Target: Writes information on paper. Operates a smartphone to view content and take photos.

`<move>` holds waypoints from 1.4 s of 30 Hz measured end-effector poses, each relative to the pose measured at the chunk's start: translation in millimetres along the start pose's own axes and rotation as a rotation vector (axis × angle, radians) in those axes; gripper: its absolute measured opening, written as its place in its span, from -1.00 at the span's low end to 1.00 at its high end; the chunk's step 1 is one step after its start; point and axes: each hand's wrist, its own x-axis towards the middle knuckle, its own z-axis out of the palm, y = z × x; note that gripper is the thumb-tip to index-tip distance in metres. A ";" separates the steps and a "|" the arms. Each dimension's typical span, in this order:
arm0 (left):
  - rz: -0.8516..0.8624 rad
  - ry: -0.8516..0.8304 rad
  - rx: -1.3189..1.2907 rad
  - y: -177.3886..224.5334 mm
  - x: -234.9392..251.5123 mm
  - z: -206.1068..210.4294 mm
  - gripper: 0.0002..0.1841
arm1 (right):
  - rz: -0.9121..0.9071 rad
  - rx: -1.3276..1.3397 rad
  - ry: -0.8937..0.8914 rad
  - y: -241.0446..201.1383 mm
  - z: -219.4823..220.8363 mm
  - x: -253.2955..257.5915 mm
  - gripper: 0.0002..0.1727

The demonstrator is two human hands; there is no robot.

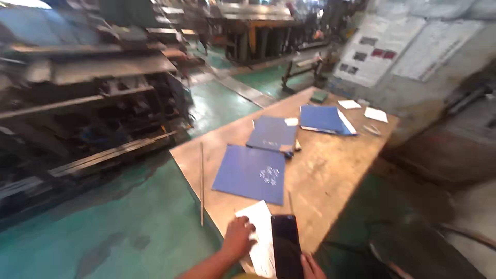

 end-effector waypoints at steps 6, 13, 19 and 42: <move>0.068 -0.077 0.036 2.6 8.0 -0.7 -0.54 | 0.057 0.230 0.102 12.2 -10.8 1.7 -0.62; -0.058 0.012 0.093 6.3 8.3 -6.2 -0.42 | -0.079 0.486 0.034 -23.5 -27.5 -7.1 -0.60; -0.090 0.041 0.086 4.1 1.7 -1.5 -0.42 | -0.156 0.465 -0.092 -29.7 -31.8 -1.1 -0.61; 0.136 0.076 0.070 -22.0 -33.0 1.2 -0.52 | 0.105 1.203 -0.394 -25.4 -4.0 -46.5 -0.53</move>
